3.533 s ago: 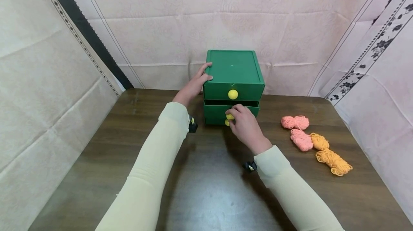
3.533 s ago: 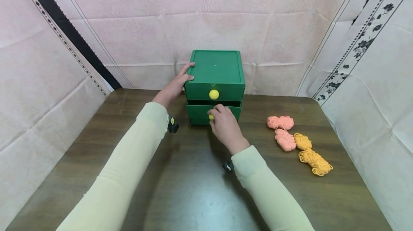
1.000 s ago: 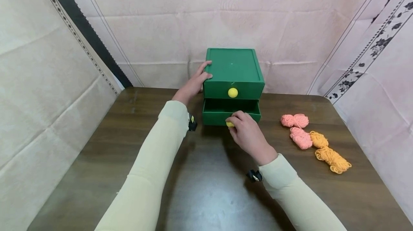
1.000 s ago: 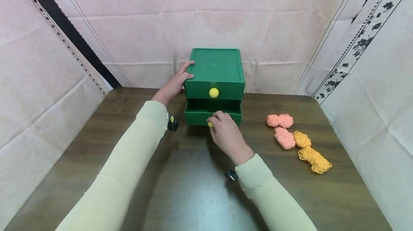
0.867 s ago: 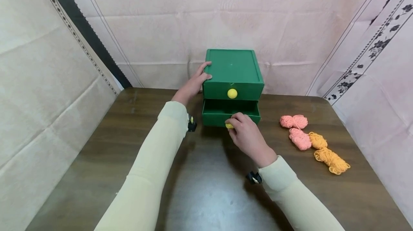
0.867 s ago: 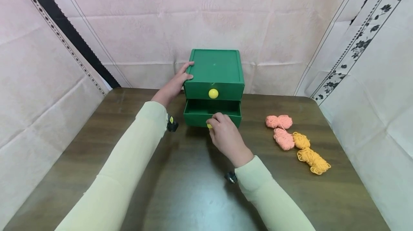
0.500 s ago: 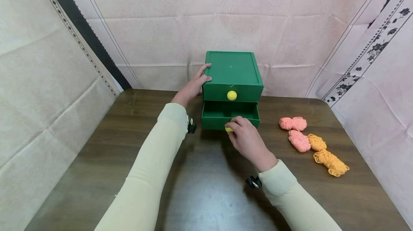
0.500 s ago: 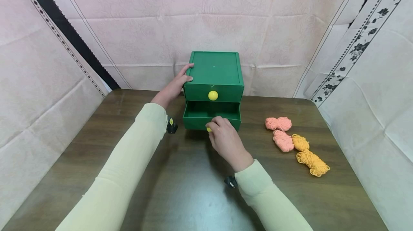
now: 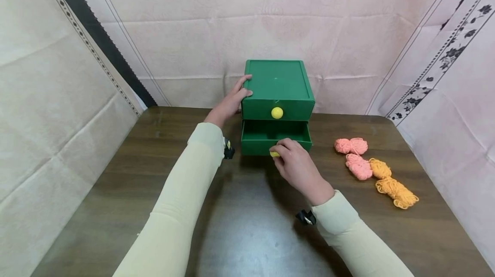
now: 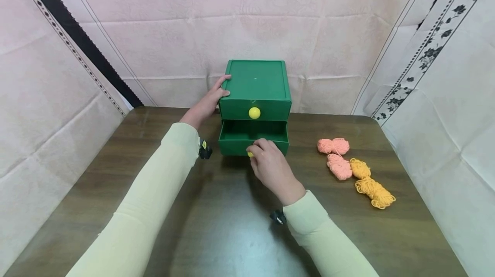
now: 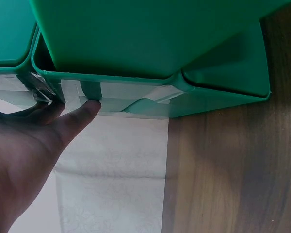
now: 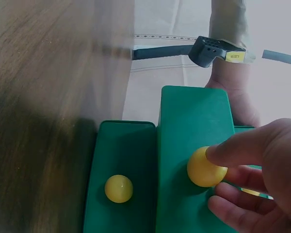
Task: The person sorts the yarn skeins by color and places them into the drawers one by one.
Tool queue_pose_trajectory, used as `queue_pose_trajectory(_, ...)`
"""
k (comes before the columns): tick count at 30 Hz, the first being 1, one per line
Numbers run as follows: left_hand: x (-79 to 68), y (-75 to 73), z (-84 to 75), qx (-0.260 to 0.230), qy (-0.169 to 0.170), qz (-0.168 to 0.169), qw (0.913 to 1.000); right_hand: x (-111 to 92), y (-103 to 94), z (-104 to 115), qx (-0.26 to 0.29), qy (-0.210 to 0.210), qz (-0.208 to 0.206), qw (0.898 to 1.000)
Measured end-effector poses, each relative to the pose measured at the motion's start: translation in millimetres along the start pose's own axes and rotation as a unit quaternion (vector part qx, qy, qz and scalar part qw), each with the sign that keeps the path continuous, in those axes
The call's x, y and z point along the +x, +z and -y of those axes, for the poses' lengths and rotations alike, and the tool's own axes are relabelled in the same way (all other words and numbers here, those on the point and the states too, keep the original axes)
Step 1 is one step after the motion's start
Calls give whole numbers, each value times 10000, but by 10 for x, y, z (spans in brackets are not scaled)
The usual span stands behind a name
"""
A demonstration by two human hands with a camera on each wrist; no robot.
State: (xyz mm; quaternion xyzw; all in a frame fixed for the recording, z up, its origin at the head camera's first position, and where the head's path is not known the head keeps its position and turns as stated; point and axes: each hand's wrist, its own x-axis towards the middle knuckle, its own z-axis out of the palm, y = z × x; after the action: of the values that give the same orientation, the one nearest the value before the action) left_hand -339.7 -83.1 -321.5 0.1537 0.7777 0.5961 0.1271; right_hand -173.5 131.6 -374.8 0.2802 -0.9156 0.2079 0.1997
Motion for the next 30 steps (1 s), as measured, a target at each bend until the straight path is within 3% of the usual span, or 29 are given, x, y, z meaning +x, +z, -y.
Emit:
queue_pose_trajectory(8,-123,3,-181,-26,-132,137,9998,1,-128,40,33,-26,-125,9999)
queue_pose_trajectory(15,-225,13,-276,12,-130,240,9996,-28,-216,-3,73,-10,-625,9980)
queue_pose_trajectory(17,-225,15,-269,9,-133,246,9996,-38,-241,-33,81,-15,-743,9972)
queue_pose_trajectory(24,6,-12,-21,-68,36,69,9999,-57,-365,-158,22,120,-955,9954)
queue_pose_trajectory(30,31,-17,18,7,17,14,10000,-106,-402,-250,-94,285,-1098,9935)
